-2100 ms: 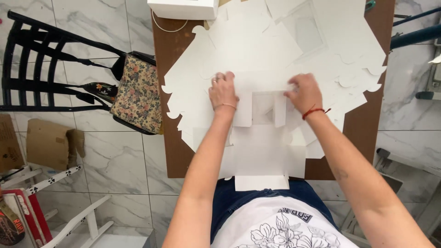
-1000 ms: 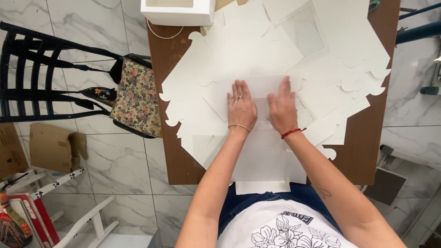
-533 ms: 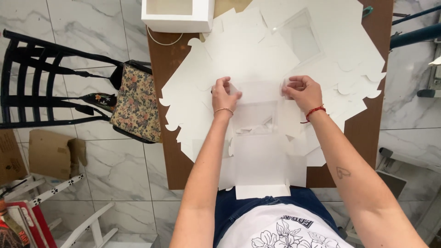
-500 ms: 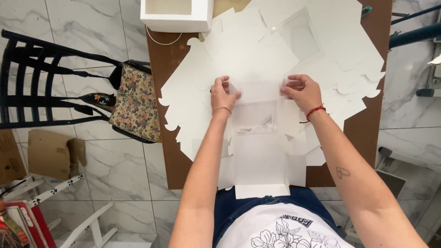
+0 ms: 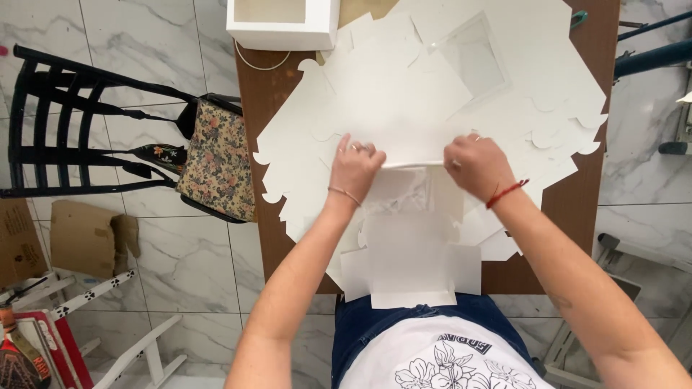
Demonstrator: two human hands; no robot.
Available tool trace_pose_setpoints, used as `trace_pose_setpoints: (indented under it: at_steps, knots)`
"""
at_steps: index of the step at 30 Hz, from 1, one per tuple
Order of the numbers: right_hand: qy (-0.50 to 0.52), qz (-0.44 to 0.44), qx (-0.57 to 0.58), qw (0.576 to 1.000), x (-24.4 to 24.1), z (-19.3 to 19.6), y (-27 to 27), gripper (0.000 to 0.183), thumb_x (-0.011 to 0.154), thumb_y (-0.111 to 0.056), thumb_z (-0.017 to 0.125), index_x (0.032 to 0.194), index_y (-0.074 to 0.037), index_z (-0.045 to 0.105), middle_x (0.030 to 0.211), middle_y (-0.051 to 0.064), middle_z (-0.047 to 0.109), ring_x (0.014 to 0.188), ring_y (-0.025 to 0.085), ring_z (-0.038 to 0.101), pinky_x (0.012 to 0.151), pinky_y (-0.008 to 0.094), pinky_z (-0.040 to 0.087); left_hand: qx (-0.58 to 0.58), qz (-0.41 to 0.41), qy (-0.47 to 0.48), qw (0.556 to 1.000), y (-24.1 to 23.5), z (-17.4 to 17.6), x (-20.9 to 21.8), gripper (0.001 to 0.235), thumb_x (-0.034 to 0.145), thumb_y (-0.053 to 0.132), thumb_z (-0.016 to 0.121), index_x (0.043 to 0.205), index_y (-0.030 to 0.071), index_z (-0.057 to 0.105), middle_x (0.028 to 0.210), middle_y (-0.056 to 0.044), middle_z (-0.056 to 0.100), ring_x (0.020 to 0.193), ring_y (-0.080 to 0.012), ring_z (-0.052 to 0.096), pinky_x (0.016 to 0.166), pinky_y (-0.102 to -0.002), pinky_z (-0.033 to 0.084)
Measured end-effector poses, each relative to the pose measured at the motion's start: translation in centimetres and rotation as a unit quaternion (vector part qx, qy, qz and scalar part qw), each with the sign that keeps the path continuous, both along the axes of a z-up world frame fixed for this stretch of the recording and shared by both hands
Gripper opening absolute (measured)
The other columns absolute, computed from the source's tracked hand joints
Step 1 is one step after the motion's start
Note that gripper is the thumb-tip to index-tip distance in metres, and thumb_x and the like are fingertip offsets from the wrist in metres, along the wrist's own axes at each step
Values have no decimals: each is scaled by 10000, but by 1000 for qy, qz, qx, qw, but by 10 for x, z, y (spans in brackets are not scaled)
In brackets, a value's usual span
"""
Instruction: Folding a white cardboard cutout into a small box with a clear window
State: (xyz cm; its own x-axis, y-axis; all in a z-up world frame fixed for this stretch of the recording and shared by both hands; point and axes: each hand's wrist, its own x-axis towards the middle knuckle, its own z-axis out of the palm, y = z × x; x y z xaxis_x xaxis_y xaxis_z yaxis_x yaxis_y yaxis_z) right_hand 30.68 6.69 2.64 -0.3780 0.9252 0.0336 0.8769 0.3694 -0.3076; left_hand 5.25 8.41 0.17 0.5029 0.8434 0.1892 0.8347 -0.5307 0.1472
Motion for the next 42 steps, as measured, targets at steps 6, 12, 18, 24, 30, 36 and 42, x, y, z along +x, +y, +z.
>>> trace_pose_setpoints:
  at_steps: [6, 12, 18, 24, 30, 36, 42]
  knots:
    - [-170, 65, 122, 976, -26, 17, -49, 62, 727, -120, 574, 756, -156, 532, 881, 18, 571, 952, 193, 549, 921, 399, 389, 137, 11, 4, 990, -65, 14, 20, 176, 770, 72, 572, 944, 64, 596, 855, -172, 626, 805, -277, 613, 879, -459, 426]
    - [-298, 32, 70, 951, -46, 17, -86, 413, 791, -114, 411, 1195, -29, 427, 1347, 158, 351, 1256, 260, 321, 1034, 482, 192, -38, 59, 78, 995, -99, -3, 30, 502, 797, 90, 409, 1276, -30, 316, 1362, -227, 265, 1261, -332, 261, 1042, -438, 194]
    - [-169, -16, -52, 984, -69, 14, -82, 497, 829, -105, 376, 1316, -60, 287, 1302, 257, 343, 1235, 355, 321, 1034, 516, 155, -210, 106, 77, 969, -91, 18, 42, 798, 730, 376, 568, 1329, -16, 217, 1420, -193, 128, 1308, -319, 139, 1055, -426, 144]
    - [-98, 120, 35, 987, -78, -16, -83, 660, 813, -397, 422, 1264, 83, 385, 1277, 259, 431, 1205, 357, 408, 849, 563, 397, -252, 129, 71, 956, -93, -10, 24, 1013, 590, 694, 593, 1368, 187, 189, 1460, -11, 125, 1350, -188, 164, 1081, -465, 200]
    - [-98, -131, -160, 973, -76, 3, -87, 722, 852, -399, 300, 1337, 105, 121, 1395, 275, 97, 1290, 391, 135, 977, 585, 129, -246, 248, 254, 902, -98, 11, 44, 1034, 703, 764, 445, 1384, 122, 6, 1439, -41, -92, 1325, -195, -85, 1063, -470, -17]
    - [-74, -36, -96, 992, -65, -11, -84, 603, 871, -419, 310, 1373, -94, 232, 1437, 98, 208, 1302, 301, 212, 964, 646, 170, -245, 89, -3, 965, -96, -23, 32, 781, 772, 510, 513, 1383, 153, 182, 1459, -28, 159, 1363, -165, 126, 1049, -533, 173]
    - [-89, -188, -189, 960, 7, -3, -80, 761, 795, -438, 463, 1379, -74, 138, 1433, 133, 118, 1288, 355, 174, 930, 646, 237, -143, 137, 5, 980, -67, -41, -23, 459, 869, 309, 474, 1283, 152, 355, 1358, -55, 347, 1242, -185, 343, 964, -507, 295]
